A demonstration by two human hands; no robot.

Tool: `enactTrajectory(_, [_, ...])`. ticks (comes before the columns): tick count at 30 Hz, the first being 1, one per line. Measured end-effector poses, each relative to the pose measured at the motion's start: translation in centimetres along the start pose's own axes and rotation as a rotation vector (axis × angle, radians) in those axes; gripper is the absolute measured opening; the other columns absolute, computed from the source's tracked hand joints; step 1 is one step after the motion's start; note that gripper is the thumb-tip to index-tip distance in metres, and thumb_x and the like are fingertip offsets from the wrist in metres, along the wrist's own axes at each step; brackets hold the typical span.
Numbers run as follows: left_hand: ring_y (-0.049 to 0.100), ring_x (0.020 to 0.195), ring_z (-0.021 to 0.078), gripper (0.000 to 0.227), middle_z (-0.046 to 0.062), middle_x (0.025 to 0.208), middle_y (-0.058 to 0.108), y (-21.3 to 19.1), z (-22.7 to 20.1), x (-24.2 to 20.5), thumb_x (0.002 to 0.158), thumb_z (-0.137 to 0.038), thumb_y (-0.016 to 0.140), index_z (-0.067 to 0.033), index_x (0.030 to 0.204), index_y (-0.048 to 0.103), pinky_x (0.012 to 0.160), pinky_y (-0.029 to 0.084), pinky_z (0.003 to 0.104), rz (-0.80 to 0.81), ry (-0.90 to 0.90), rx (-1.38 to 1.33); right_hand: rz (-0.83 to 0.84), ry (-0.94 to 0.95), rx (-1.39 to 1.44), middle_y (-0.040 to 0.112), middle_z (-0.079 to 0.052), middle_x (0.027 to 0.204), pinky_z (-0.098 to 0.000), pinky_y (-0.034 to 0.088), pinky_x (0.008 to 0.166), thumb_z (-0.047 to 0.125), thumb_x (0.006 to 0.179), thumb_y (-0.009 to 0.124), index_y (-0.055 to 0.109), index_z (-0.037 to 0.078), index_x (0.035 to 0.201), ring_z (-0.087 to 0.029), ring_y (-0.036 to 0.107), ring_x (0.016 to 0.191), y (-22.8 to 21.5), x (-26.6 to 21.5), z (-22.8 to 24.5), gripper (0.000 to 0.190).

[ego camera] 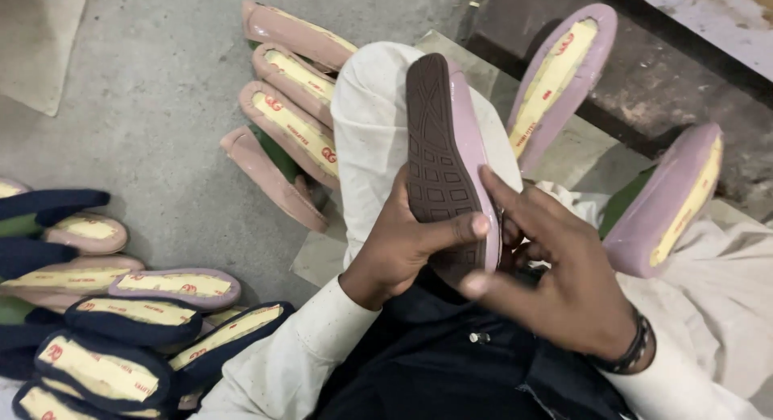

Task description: Manually attaching rubber soles to shoe uppers by aligning and pressing them together.

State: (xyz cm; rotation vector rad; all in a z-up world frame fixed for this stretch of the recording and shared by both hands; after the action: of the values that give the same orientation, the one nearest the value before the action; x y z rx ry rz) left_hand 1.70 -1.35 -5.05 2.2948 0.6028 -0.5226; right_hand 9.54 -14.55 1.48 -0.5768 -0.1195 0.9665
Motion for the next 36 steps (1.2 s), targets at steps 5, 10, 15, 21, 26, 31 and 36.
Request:
enactTrajectory(5, [0.071, 0.090, 0.0228, 0.076, 0.011, 0.101, 0.070, 1.2, 0.1, -0.8, 0.066, -0.002, 0.086, -0.0077, 0.130, 0.047, 0.082, 0.063, 0.038, -0.034, -0.056, 0.028, -0.177, 0.026, -0.025, 0.044, 0.002, 0.078, -0.0227, 0.039, 0.064, 0.024, 0.080, 0.088, 0.057, 0.012, 0.149, -0.009, 0.044, 0.070, 0.6, -1.3, -1.0, 0.077])
enactTrajectory(10, [0.067, 0.104, 0.0166, 0.081, 0.007, 0.113, 0.068, -0.3, 1.2, -0.3, 0.071, -0.017, 0.085, -0.0096, 0.139, 0.043, 0.092, 0.058, 0.033, -0.116, -0.009, 0.192, -0.199, 0.030, 0.144, 0.049, 0.004, 0.076, -0.0219, 0.040, 0.065, 0.012, 0.081, 0.088, 0.061, 0.009, 0.143, -0.007, 0.045, 0.071, 1.4, -0.7, -2.3, 0.067])
enactTrajectory(15, [0.068, 0.112, 0.0281, 0.100, 0.017, 0.126, 0.065, 0.6, 1.6, -0.9, 0.067, -0.012, 0.087, -0.0115, 0.149, 0.029, 0.102, 0.055, 0.043, 0.068, 0.001, -0.090, -0.325, 0.225, 0.378, 0.068, 0.000, 0.080, -0.0195, 0.047, 0.071, 0.007, 0.083, 0.084, 0.072, 0.005, 0.126, -0.004, 0.053, 0.074, 1.1, 0.0, -4.6, 0.045])
enactTrajectory(21, [0.057, 0.130, 0.0239, 0.094, 0.013, 0.140, 0.057, -0.2, 0.4, -0.8, 0.085, -0.031, 0.074, -0.0094, 0.158, 0.018, 0.112, 0.049, 0.039, 0.113, 0.055, 0.168, -0.168, 0.050, 0.095, 0.058, -0.002, 0.093, -0.0244, 0.048, 0.076, 0.021, 0.073, 0.091, 0.057, 0.007, 0.146, -0.013, 0.053, 0.086, 0.6, -1.2, -2.5, 0.082])
enactTrajectory(26, [0.065, 0.117, 0.0220, 0.090, 0.012, 0.128, 0.063, -0.7, 1.4, -0.4, 0.079, -0.024, 0.079, -0.0095, 0.152, 0.028, 0.102, 0.056, 0.036, 0.046, -0.011, 0.095, -0.156, 0.026, 0.093, 0.064, -0.002, 0.090, -0.0215, 0.056, 0.071, 0.020, 0.074, 0.090, 0.060, 0.008, 0.141, -0.010, 0.059, 0.081, 0.8, -0.3, -2.4, 0.074])
enactTrajectory(31, [0.067, 0.104, 0.0232, 0.107, 0.016, 0.117, 0.063, -0.9, 2.3, -0.6, 0.067, -0.004, 0.088, -0.0119, 0.151, 0.022, 0.083, 0.061, 0.040, 0.156, 0.066, -0.045, -0.202, 0.146, 0.182, 0.072, -0.004, 0.088, -0.0183, 0.045, 0.064, 0.015, 0.069, 0.093, 0.076, 0.004, 0.108, -0.007, 0.060, 0.075, 0.1, 3.2, -4.7, 0.044])
enactTrajectory(36, [0.047, 0.137, 0.0202, 0.108, 0.010, 0.147, 0.045, -1.7, 2.2, -0.2, 0.065, -0.031, 0.088, -0.0075, 0.152, 0.028, 0.112, 0.045, 0.037, 0.013, 0.151, 0.320, -0.088, 0.473, 0.174, 0.073, -0.002, 0.086, -0.0219, 0.062, 0.059, 0.018, 0.070, 0.095, 0.068, 0.011, 0.093, -0.012, 0.070, 0.068, 0.6, 8.4, -6.0, 0.036])
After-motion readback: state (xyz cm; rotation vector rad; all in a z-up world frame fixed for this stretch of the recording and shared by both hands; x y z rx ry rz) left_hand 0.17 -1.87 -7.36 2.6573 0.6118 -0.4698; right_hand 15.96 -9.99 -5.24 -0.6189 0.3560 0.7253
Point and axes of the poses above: each hand's wrist, its own x-axis towards the middle knuckle, its own y-axis out of the palm, z = x × y, the point moved 5 cm from there along x, towards the middle knuckle
